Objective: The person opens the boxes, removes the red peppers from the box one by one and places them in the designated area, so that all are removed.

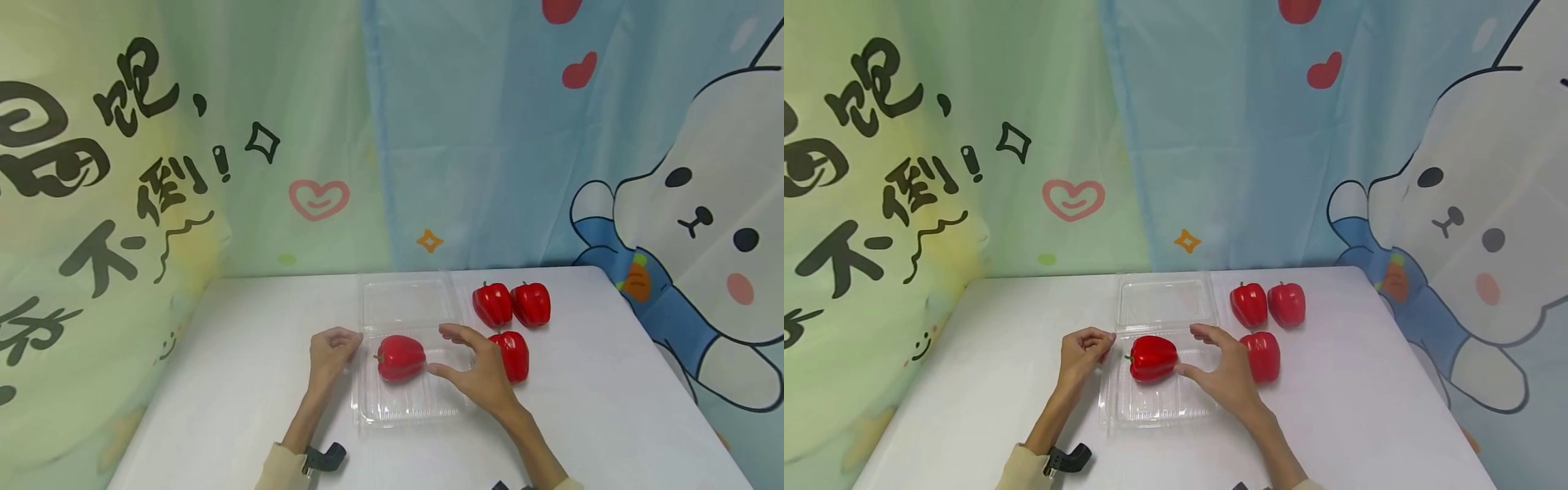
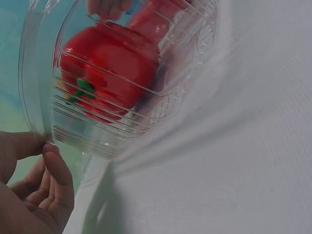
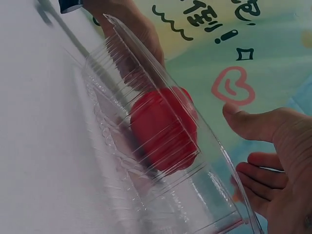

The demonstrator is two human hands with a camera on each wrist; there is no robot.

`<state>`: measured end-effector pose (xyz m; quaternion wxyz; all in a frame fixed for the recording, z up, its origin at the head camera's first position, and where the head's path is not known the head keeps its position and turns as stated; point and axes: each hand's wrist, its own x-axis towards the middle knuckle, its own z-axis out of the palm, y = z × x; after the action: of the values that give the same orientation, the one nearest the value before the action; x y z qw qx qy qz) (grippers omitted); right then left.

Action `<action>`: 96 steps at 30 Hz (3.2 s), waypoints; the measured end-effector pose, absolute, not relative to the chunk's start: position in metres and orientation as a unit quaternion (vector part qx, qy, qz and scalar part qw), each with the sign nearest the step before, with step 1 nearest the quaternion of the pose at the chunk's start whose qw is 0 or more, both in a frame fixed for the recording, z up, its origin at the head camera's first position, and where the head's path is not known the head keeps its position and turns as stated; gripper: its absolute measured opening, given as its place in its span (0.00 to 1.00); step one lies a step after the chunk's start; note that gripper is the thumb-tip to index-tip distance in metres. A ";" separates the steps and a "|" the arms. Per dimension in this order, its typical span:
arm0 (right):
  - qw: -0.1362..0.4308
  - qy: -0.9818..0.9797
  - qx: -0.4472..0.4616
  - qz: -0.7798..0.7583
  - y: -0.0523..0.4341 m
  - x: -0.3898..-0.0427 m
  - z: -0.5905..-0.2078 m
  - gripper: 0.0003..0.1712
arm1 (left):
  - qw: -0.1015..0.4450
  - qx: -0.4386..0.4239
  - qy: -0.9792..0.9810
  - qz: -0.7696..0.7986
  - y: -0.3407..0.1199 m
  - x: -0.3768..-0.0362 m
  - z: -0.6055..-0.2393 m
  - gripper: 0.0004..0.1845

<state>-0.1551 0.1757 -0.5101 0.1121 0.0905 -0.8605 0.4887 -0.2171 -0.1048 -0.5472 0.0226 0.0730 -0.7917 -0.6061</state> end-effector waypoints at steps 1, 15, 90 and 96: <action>0.104 -0.861 0.092 0.489 0.174 -0.155 -0.509 0.43 | 0.023 0.073 -0.790 -0.608 -0.105 -0.216 -0.547 0.07; 0.031 -0.885 0.091 0.455 0.161 -0.162 -0.502 0.44 | 0.031 0.058 -0.788 -0.612 -0.104 -0.217 -0.546 0.07; 0.003 -0.915 0.122 0.386 0.136 -0.173 -0.516 0.45 | 0.028 0.051 -0.778 -0.626 -0.105 -0.215 -0.545 0.07; -0.008 -0.909 0.115 0.400 0.137 -0.173 -0.516 0.46 | 0.024 0.058 -0.777 -0.626 -0.106 -0.215 -0.543 0.07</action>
<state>-0.1730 0.1371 -0.5163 -0.0078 0.1154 -0.9094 0.3996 -0.2154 -0.1056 -0.5434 0.0239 0.0577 -0.7772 -0.6261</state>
